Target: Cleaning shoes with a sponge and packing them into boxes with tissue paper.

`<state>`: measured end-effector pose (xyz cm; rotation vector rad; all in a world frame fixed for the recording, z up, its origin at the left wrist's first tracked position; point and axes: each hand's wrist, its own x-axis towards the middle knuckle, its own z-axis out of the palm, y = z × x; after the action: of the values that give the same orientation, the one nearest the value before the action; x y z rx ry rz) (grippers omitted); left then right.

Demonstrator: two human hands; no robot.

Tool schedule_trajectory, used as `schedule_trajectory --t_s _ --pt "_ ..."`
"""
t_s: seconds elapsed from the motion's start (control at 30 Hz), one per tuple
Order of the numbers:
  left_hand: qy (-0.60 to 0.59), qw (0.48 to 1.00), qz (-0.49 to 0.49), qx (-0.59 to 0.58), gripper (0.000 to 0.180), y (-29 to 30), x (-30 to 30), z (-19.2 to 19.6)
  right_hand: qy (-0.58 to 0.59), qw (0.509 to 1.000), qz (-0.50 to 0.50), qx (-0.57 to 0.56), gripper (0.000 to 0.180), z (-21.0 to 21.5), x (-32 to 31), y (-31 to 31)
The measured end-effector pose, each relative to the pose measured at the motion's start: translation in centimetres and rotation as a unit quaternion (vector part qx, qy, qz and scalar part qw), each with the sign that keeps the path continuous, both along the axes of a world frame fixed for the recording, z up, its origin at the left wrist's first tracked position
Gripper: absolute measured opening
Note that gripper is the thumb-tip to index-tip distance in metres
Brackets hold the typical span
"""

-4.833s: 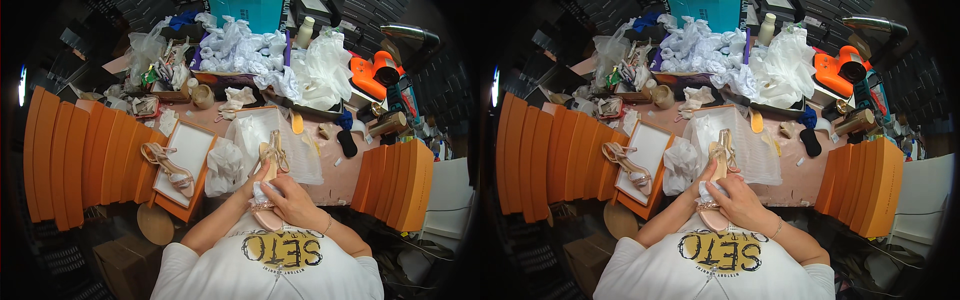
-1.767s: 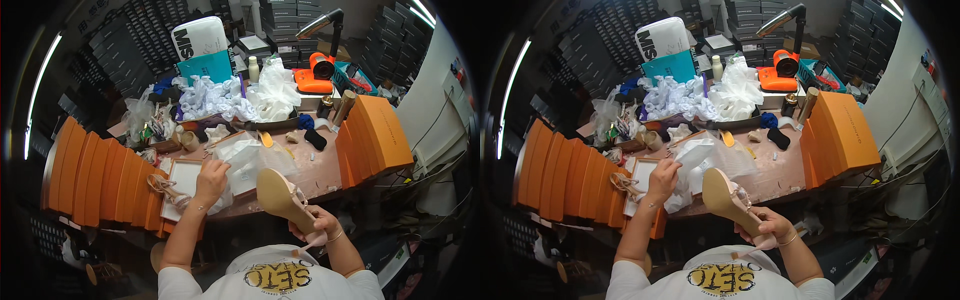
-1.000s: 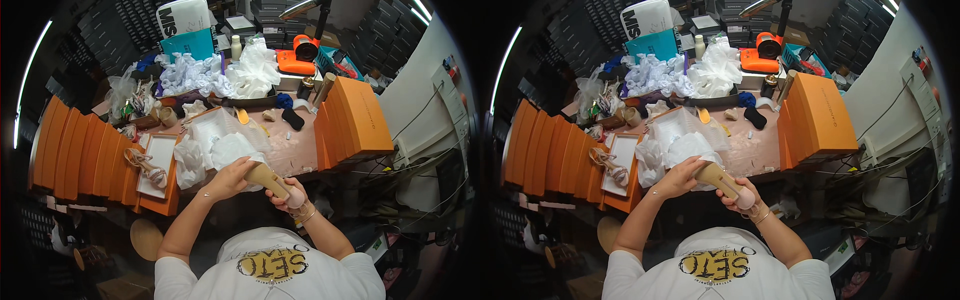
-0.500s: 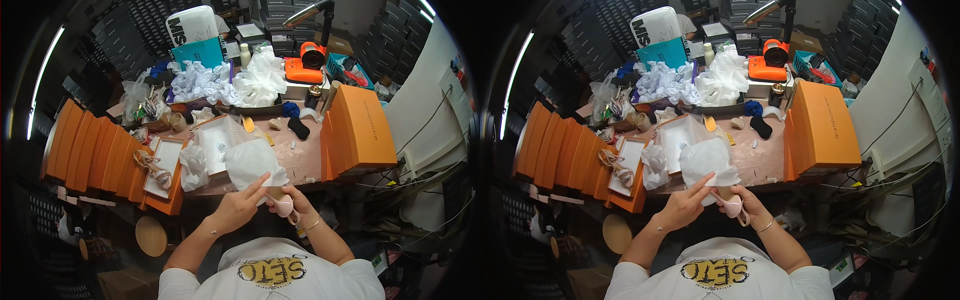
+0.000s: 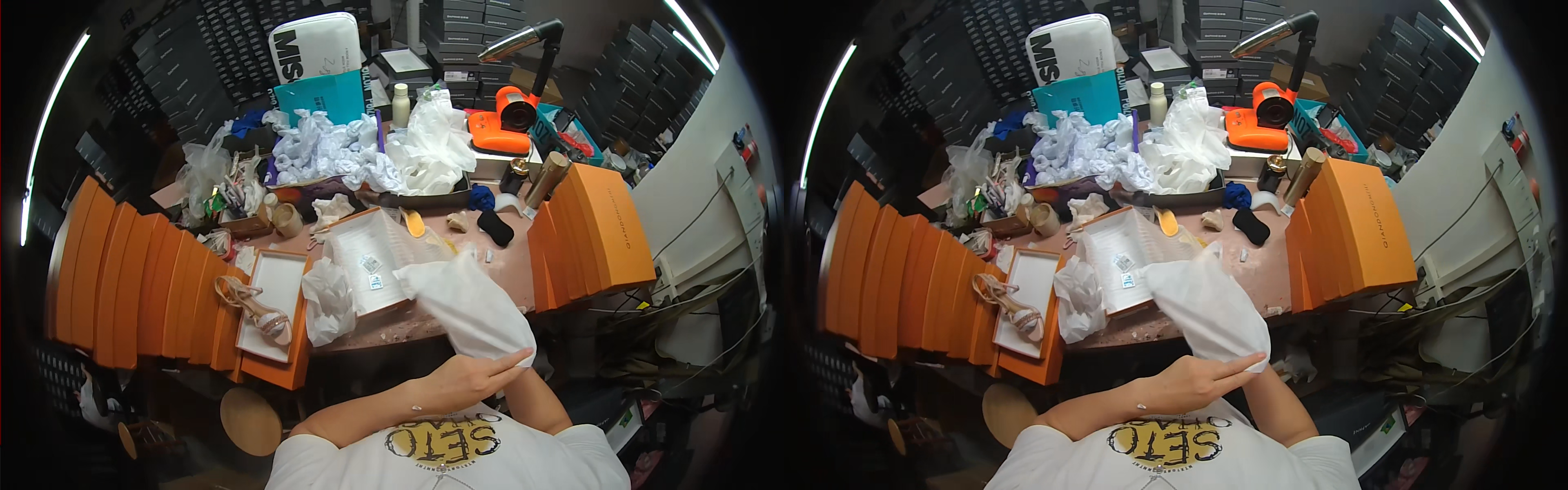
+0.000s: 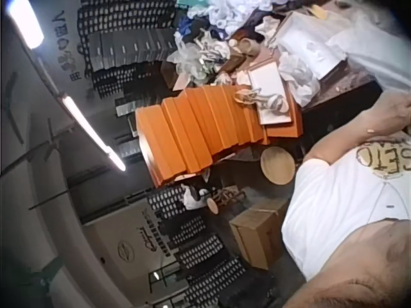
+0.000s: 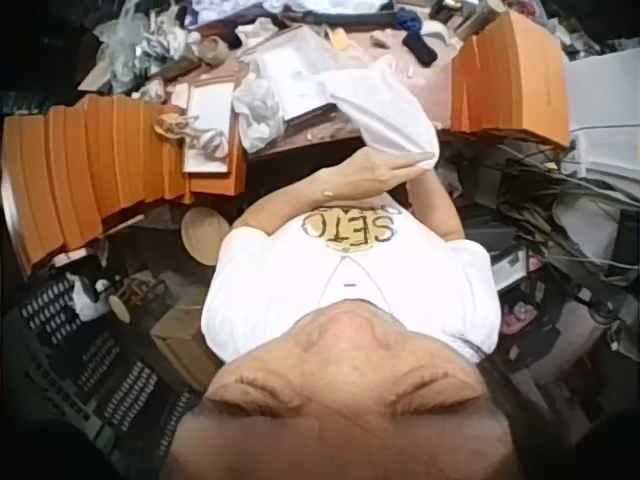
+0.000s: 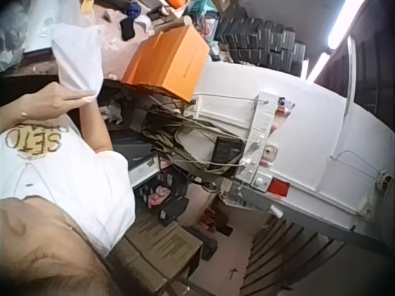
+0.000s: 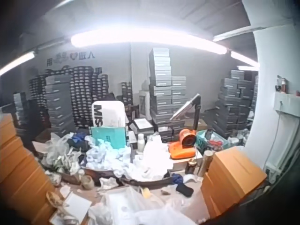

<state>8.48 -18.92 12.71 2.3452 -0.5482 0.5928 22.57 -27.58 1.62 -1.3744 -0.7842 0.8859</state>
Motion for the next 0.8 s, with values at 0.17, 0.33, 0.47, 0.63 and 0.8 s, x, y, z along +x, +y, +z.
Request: schedule_trajectory --t_s 0.17,0.33,0.47,0.63,0.8 --pt "0.082 0.996 -0.034 -0.001 0.057 3.3 -1.5 -2.2 0.005 1.000 -0.028 0.002 0.057 0.7 -1.2 4.2" --pt "0.128 0.989 -0.077 0.000 0.065 3.7 -0.4 -0.9 0.017 0.999 -0.040 -0.008 0.058 0.9 -1.7 7.1" --pt "0.074 0.978 -0.106 -0.164 0.065 6.0 -0.6 -4.1 0.035 0.999 -0.002 0.002 0.059 0.1 -0.7 8.8" --pt "0.084 0.659 0.235 -0.710 0.082 9.7 0.5 -8.4 0.051 0.994 0.095 0.028 0.060 -0.3 2.4 10.4" --pt "0.103 0.484 0.181 -0.850 0.069 11.2 3.5 -7.3 0.045 0.975 0.209 0.054 0.061 -0.4 4.4 15.0"
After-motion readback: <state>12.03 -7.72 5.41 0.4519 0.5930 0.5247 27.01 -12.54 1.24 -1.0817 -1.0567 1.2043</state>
